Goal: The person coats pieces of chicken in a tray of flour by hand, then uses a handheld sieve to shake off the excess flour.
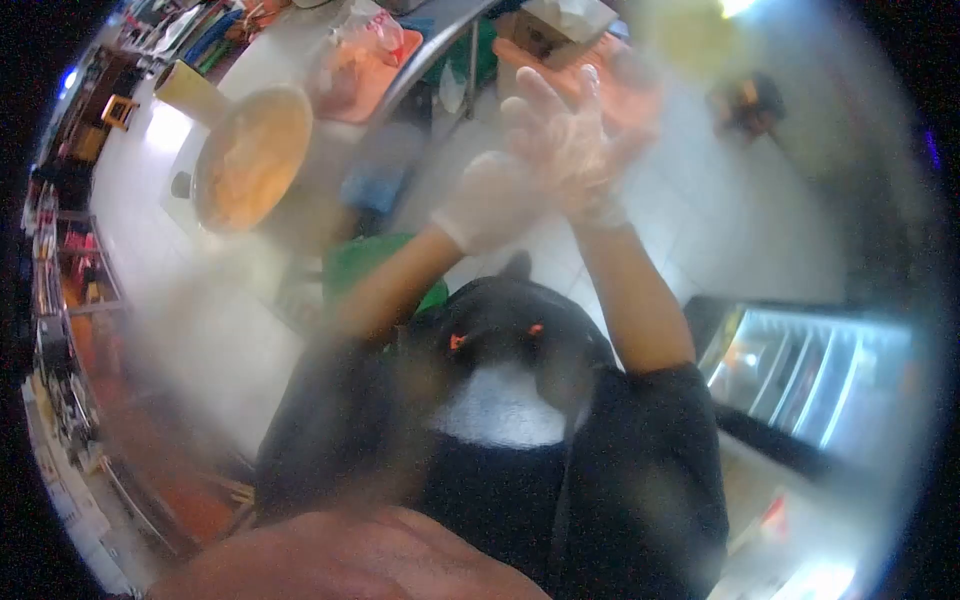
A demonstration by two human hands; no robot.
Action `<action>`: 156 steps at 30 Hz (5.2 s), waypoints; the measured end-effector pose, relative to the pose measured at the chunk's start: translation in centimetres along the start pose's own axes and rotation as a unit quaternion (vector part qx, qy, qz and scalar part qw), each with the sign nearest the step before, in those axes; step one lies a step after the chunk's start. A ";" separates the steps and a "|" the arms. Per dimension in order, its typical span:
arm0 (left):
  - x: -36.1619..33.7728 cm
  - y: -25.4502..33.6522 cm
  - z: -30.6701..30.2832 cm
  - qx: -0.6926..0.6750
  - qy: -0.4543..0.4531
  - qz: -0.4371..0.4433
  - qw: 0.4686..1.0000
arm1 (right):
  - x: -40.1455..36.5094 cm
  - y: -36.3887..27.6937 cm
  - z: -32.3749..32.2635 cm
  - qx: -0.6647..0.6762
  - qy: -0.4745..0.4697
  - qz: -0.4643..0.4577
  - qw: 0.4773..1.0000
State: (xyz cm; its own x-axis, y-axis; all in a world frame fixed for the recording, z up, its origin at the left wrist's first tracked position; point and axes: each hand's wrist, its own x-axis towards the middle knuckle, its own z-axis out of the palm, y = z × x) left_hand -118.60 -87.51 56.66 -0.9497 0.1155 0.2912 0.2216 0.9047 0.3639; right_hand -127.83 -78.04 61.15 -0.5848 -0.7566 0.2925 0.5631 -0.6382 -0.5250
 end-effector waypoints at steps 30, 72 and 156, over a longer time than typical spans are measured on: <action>24.9 -59.9 -12.3 -0.048 0.080 -0.482 0.871 | 83.4 23.1 -45.1 -0.609 -0.367 0.278 0.646; 36.1 -58.6 -8.0 -0.143 -0.114 -0.742 0.644 | 79.6 15.5 -35.0 -0.422 -0.629 0.323 0.567; 33.0 -59.9 -2.8 -0.106 -0.168 -0.660 0.724 | 80.5 18.9 -43.8 -0.535 -0.722 0.077 0.432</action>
State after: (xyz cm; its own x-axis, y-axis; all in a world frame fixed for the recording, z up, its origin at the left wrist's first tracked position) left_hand -162.57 -139.00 46.96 -0.3565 -0.6682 -0.6530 -0.9340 0.2377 0.2667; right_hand -189.78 -144.76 39.76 0.8208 -0.5708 -0.0237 -0.5127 -0.7178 -0.4711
